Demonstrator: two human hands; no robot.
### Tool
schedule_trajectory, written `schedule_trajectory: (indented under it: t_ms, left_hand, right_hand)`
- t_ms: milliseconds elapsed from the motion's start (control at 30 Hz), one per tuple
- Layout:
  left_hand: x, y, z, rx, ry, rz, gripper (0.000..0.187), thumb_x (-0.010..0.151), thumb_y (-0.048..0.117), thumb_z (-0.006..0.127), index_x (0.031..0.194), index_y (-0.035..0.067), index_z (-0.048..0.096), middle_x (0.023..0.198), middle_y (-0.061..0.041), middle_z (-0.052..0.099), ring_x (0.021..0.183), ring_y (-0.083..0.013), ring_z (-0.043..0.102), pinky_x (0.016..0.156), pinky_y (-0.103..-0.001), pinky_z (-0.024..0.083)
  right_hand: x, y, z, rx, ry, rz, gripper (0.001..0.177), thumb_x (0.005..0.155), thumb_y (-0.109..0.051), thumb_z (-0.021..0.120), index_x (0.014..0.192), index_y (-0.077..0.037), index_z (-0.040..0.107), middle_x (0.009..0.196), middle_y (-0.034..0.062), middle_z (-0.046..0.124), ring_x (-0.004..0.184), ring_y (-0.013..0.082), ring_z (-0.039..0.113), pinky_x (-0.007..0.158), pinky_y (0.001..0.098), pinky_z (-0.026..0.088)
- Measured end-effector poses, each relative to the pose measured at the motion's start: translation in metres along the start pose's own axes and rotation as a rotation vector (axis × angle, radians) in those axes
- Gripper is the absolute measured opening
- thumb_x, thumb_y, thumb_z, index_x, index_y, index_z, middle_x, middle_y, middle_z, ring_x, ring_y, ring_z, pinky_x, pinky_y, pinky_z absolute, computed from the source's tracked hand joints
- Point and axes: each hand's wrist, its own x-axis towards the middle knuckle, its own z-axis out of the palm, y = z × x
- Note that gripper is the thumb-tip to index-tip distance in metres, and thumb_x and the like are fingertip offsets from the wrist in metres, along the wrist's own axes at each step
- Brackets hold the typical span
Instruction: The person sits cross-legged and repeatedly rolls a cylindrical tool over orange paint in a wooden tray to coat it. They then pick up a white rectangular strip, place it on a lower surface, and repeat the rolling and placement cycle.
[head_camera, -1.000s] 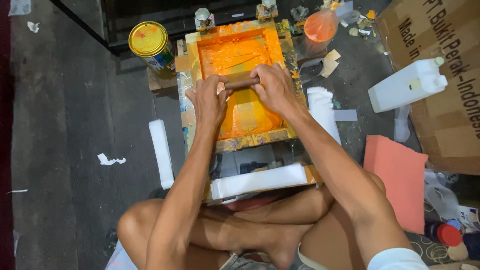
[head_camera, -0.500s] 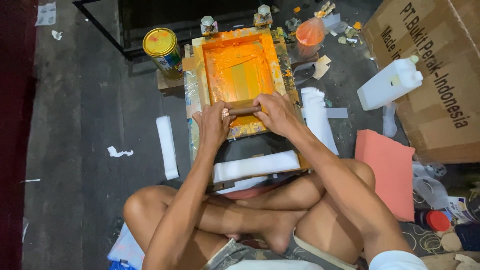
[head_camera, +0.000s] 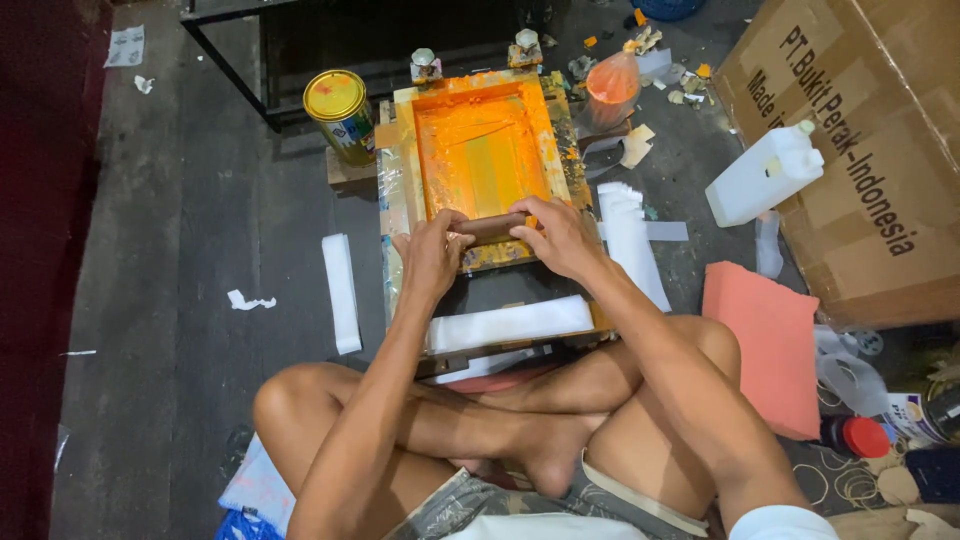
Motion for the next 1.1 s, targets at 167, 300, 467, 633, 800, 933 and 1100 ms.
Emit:
schedule_trajectory:
  t_ms: [167, 300, 467, 633, 800, 933, 1100]
  left_hand:
    - [0.000, 0.004, -0.002, 0.000, -0.008, -0.012, 0.021, 0.096, 0.023, 0.072, 0.115, 0.023, 0.065, 0.099, -0.003, 0.074, 0.099, -0.0267, 0.062, 0.096, -0.049, 0.032]
    - [0.001, 0.008, -0.004, -0.006, -0.001, -0.024, 0.021, 0.097, 0.019, 0.070, 0.116, 0.022, 0.065, 0.099, -0.002, 0.073, 0.098, -0.0256, 0.062, 0.094, -0.047, 0.032]
    - [0.012, -0.001, 0.003, -0.039, 0.005, -0.036, 0.023, 0.099, 0.032, 0.068, 0.120, 0.024, 0.064, 0.101, -0.001, 0.072, 0.100, -0.0264, 0.062, 0.096, -0.049, 0.032]
    - [0.029, -0.010, 0.013, -0.037, 0.003, -0.052, 0.026, 0.101, 0.037, 0.066, 0.124, 0.027, 0.062, 0.101, 0.002, 0.071, 0.103, -0.0258, 0.062, 0.098, -0.051, 0.031]
    - [0.049, -0.010, 0.007, -0.009, -0.050, -0.049, 0.030, 0.102, 0.037, 0.064, 0.128, 0.022, 0.064, 0.103, -0.001, 0.072, 0.105, -0.0277, 0.061, 0.099, -0.054, 0.030]
    - [0.069, -0.027, 0.015, 0.004, -0.085, -0.047, 0.028, 0.101, 0.037, 0.065, 0.126, 0.024, 0.066, 0.100, 0.002, 0.073, 0.103, -0.0264, 0.061, 0.097, -0.052, 0.031]
    - [0.095, -0.027, 0.010, -0.022, -0.074, -0.044, 0.033, 0.102, 0.038, 0.064, 0.130, 0.021, 0.064, 0.102, -0.002, 0.073, 0.105, -0.0290, 0.059, 0.098, -0.056, 0.029]
  right_hand:
    - [-0.001, 0.000, -0.001, 0.013, 0.013, -0.007, 0.024, 0.097, -0.014, 0.071, 0.121, -0.014, 0.068, 0.103, 0.0144, 0.074, 0.093, 0.0364, 0.067, 0.080, 0.0449, 0.054]
    - [0.001, 0.004, 0.002, 0.016, 0.019, -0.004, 0.027, 0.098, -0.014, 0.070, 0.125, -0.014, 0.068, 0.103, 0.0151, 0.073, 0.093, 0.0363, 0.066, 0.079, 0.0448, 0.055]
    - [0.010, 0.011, 0.010, -0.026, 0.047, -0.029, 0.033, 0.099, -0.016, 0.069, 0.132, -0.013, 0.066, 0.108, 0.0166, 0.072, 0.095, 0.0380, 0.064, 0.082, 0.0478, 0.051]
    - [0.024, 0.027, 0.014, -0.067, 0.008, -0.007, 0.040, 0.099, -0.021, 0.068, 0.139, -0.015, 0.063, 0.114, 0.0122, 0.071, 0.098, 0.0344, 0.061, 0.085, 0.0459, 0.046]
    - [0.043, 0.035, 0.009, -0.118, -0.118, 0.081, 0.042, 0.102, -0.029, 0.066, 0.141, -0.017, 0.059, 0.115, 0.0092, 0.071, 0.106, 0.0318, 0.057, 0.091, 0.0465, 0.037]
    - [0.058, 0.045, 0.012, -0.080, -0.171, 0.117, 0.038, 0.103, -0.029, 0.065, 0.139, -0.015, 0.060, 0.111, 0.0089, 0.071, 0.103, 0.0284, 0.057, 0.088, 0.0439, 0.034]
    - [0.086, 0.062, 0.016, -0.099, -0.197, 0.105, 0.041, 0.104, -0.028, 0.065, 0.142, -0.015, 0.056, 0.113, 0.0138, 0.069, 0.107, 0.0332, 0.057, 0.089, 0.0461, 0.034]
